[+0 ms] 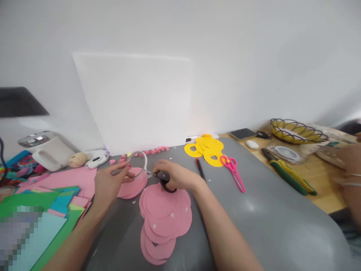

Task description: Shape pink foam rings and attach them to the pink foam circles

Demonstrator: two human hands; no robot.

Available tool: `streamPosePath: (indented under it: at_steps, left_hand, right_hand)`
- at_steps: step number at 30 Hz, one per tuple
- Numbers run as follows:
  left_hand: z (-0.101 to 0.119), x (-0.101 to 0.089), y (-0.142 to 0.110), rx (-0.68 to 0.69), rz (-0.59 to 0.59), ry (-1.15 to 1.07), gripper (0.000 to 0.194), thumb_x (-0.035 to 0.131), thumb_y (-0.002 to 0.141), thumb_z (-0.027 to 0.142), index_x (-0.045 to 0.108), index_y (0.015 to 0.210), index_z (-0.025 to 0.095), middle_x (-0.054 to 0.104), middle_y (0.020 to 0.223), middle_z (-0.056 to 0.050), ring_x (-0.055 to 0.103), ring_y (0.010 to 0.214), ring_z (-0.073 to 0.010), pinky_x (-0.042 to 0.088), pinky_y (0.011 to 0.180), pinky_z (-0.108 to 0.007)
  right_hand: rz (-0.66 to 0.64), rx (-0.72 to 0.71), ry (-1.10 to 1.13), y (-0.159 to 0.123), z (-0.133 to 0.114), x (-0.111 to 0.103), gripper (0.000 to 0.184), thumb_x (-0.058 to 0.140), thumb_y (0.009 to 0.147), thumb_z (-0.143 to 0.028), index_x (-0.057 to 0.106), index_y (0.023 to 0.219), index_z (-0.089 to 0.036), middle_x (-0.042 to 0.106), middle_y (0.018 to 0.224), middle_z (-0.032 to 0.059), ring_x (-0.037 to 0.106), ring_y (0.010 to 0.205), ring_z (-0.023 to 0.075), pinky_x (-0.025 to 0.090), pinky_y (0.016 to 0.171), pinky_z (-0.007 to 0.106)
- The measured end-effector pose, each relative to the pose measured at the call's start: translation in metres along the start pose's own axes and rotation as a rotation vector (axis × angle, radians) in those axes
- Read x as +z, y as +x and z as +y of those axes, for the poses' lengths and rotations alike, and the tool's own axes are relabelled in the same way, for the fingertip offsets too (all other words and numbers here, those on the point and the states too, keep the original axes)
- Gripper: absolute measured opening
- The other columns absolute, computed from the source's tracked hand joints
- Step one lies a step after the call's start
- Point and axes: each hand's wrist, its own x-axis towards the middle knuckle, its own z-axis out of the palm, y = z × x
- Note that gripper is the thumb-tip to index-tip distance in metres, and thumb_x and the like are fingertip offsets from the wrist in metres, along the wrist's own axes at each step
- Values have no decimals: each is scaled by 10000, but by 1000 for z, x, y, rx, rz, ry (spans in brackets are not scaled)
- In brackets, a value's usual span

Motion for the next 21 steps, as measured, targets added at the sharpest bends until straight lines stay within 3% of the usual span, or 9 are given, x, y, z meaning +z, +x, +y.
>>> streamPosePath:
  at_steps: [3,5,10,13,15,21]
  left_hand:
    - [-2,-1,2,-9,-5,16,272,651,660,234,697,889,93,681,530,-45,671,483,-212,585,522,-317]
    - [-2,-3,4,-4,-1,45,271,644,663,242,700,887,100,687,538,-51,673,488,-218,578,521,-317]
    - [-3,-8,8,-7,5,206,264,630,677,251,717,891,124,702,561,-58,671,477,-227,554,515,-315]
    - [-1,-8,8,4,5,307,269,623,690,261,722,908,139,712,585,-51,676,489,-224,538,517,-298]
    - [2,-8,7,4,-10,365,264,604,711,264,721,917,146,716,603,-44,677,495,-214,525,515,-281]
    - [6,-7,4,30,-85,479,263,560,741,225,713,930,127,694,555,-36,638,418,-186,492,479,-257]
  right_hand:
    - [-38,-4,-2,-1,0,0,562,494,524,49,574,1019,-206,564,1122,46,556,976,198,466,820,307]
    - [28,-6,-43,0,3,2,545,508,538,38,573,1019,-210,565,1118,47,553,987,204,462,834,325]
    - [425,-62,-235,6,18,7,496,525,579,23,561,1023,-196,525,1158,92,491,1090,244,412,918,407]
    - [601,-94,-209,7,24,5,468,596,624,-52,535,1064,-197,482,1187,107,471,1124,244,403,939,402]
    - [586,-58,-175,5,26,3,467,619,632,-83,537,1076,-201,467,1206,102,493,1099,229,423,915,363]
    - [195,282,-333,-6,24,-7,487,537,577,9,633,1000,-214,606,1057,50,587,901,204,455,733,270]
